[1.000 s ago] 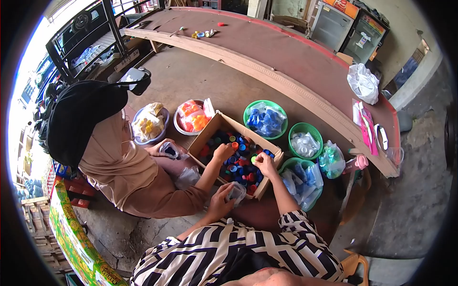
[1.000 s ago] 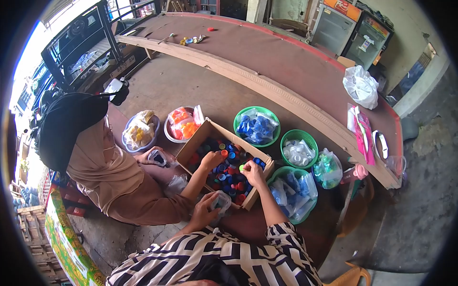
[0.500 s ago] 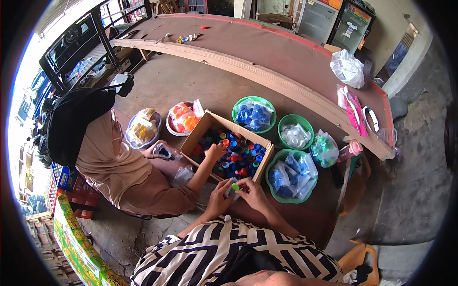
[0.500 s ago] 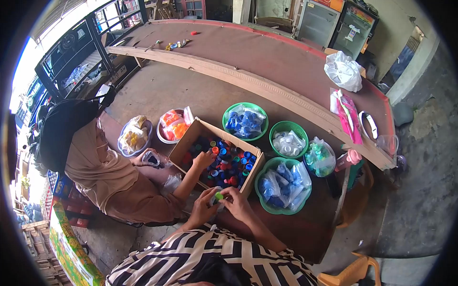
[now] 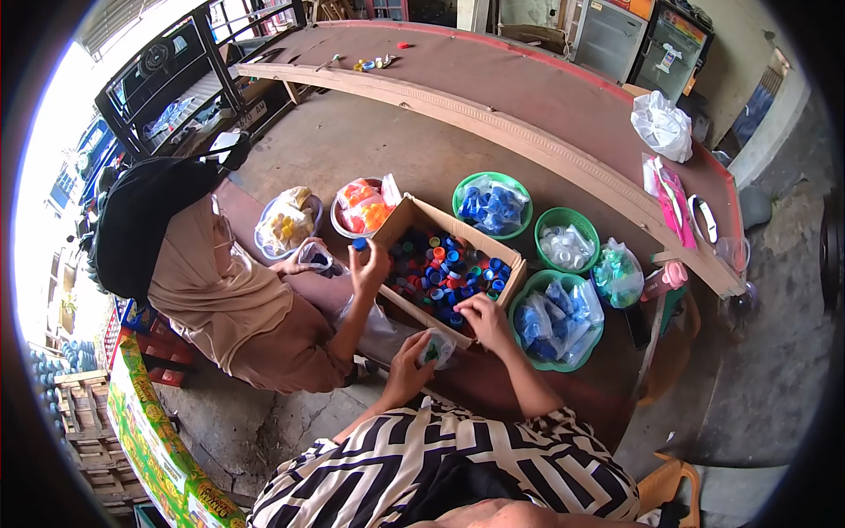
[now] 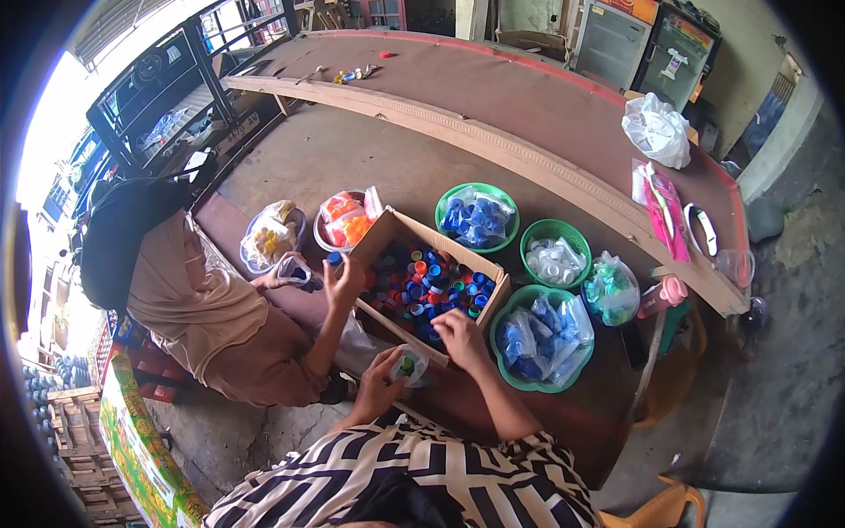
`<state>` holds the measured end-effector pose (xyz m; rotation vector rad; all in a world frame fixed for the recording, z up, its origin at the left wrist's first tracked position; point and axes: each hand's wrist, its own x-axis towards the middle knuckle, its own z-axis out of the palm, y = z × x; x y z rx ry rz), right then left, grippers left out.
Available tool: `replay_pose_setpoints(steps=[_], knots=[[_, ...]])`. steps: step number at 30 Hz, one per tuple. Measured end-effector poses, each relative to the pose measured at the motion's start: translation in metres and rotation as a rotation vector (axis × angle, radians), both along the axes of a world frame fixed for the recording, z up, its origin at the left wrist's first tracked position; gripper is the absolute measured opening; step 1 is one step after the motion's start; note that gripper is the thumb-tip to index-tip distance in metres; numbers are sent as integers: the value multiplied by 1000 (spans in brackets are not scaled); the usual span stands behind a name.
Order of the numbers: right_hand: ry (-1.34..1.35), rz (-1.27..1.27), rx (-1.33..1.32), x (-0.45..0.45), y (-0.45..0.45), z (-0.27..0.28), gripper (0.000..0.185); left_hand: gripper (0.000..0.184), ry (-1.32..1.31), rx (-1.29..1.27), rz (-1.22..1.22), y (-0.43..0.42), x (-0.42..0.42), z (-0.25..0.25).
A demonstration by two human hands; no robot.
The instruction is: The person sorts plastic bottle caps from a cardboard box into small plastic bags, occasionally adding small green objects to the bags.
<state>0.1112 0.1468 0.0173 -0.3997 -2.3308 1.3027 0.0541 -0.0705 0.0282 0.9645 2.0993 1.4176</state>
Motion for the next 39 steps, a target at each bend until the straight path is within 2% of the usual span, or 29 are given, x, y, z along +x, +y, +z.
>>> replay_pose_setpoints(steps=[1, 4, 5, 8, 10, 11, 14, 17, 21, 23, 25, 27, 29, 33, 35, 37, 39], knots=[[-39, -22, -13, -7, 12, -6, 8, 57, 4, -7, 6, -1, 0, 0], [-144, -80, 187, -37, 54, -57, 9, 58, 61, 35, -8, -2, -2, -3], [-237, -112, 250, -46, 61, -61, 10, 58, 60, 38, -4, -1, -3, -4], [-301, -124, 331, -71, 84, -84, 13, 59, 18, 62, -16, 1, -5, -3], [-494, -152, 491, -84, 92, -88, 16, 58, -11, 88, -40, 4, -9, -2], [-494, -151, 492, -90, 95, -91, 16, 58, -11, 89, -39, 5, -11, -2], [-700, -151, 708, -106, 108, -127, 20, 57, -92, 53, -37, 8, -17, -3], [-671, -158, 810, -111, 110, -136, 18, 56, -94, 61, -40, 13, -24, -7], [-595, -194, 701, -100, 111, -128, 9, 54, -121, 57, -35, 21, -34, -7], [-586, -138, 394, -95, 113, -115, 4, 54, -146, 57, -37, 26, -37, -5], [-529, -152, 323, -89, 112, -109, 7, 54, -129, 24, -65, 30, -40, -4], [-333, -92, 141, -86, 111, -104, 10, 54, -145, 29, -68, 35, -41, -3], [-269, -53, -28, -76, 94, -71, 14, 54, -160, 36, -66, 39, -42, -4], [56, 147, -227, -40, 39, -17, 10, 54, -148, 51, -46, 45, -41, -13], [-8, 276, -128, -21, 19, 8, 9, 54, -155, 71, -30, 45, -40, -17], [-121, 340, 67, -6, 4, 11, 9, 54, -128, 103, -16, 45, -38, -18], [-77, 356, 221, -2, -2, 3, 11, 54, -108, 106, -32, 45, -37, -21]])
